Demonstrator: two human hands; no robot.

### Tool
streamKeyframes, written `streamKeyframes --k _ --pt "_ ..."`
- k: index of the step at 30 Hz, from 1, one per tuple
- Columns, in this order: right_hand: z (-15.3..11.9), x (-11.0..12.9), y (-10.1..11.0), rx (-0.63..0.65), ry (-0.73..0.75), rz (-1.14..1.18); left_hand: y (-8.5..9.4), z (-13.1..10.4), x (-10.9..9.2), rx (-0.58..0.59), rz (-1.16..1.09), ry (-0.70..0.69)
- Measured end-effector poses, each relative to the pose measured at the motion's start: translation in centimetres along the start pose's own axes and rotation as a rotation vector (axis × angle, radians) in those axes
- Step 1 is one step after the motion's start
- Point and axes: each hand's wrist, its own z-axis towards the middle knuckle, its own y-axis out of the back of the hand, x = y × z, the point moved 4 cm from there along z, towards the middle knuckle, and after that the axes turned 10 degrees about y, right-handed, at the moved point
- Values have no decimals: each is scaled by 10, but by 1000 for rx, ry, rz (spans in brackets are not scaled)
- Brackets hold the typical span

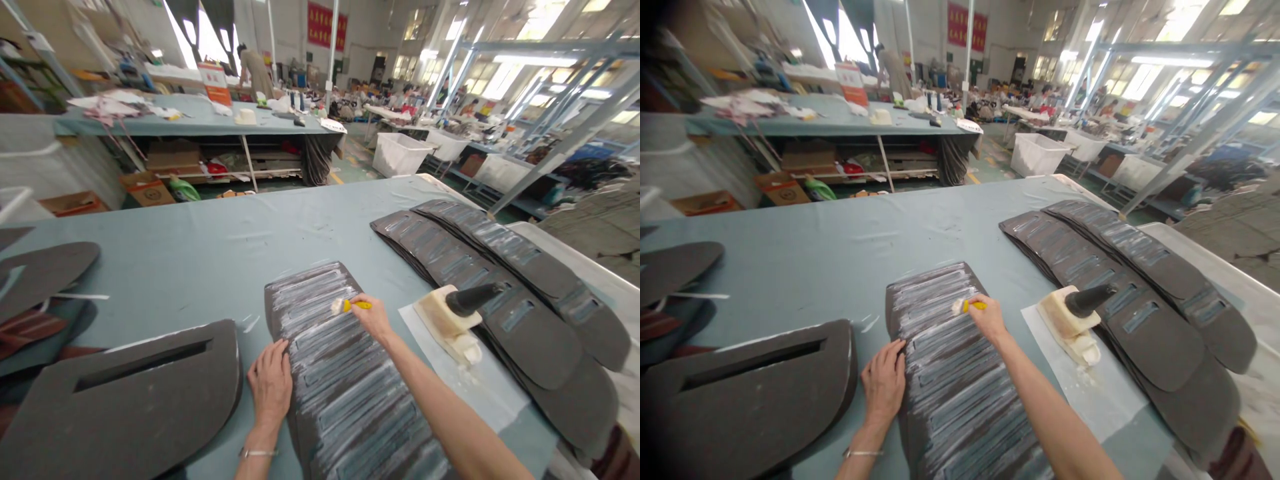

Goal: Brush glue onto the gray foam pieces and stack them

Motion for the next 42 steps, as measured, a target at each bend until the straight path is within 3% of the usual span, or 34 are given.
streamKeyframes --k 3,5,9,12,14,18,22,26,31,34,37,42 --pt "17 -22 41 -88 -4 -189 1 0 0 -2 4 10" --pt "21 -22 48 -81 48 -246 1 0 0 1 0 12" --pt "20 -18 37 22 70 -173 1 -1 -1 0 -7 10" --pt "20 -21 38 -37 -22 -249 0 -1 0 -2 -2 16" --pt "20 -21 39 -59 -2 -295 -1 -1 0 -2 3 18" --pt "18 -20 35 15 35 -270 -1 -2 0 10 -15 22" --pt "20 -10 33 -90 48 -346 1 -1 2 37 -57 50" --pt "18 25 -2 -65 98 -144 3 5 9 40 -171 124" --pt "1 81 -80 142 226 151 2 18 9 -21 -120 97" --pt "1 82 -103 225 228 193 -2 24 7 -6 -18 57" --pt "14 48 -80 173 156 102 -3 24 7 -13 15 40" --pt "42 -13 -3 -38 6 -163 -4 20 10 -25 2 54"
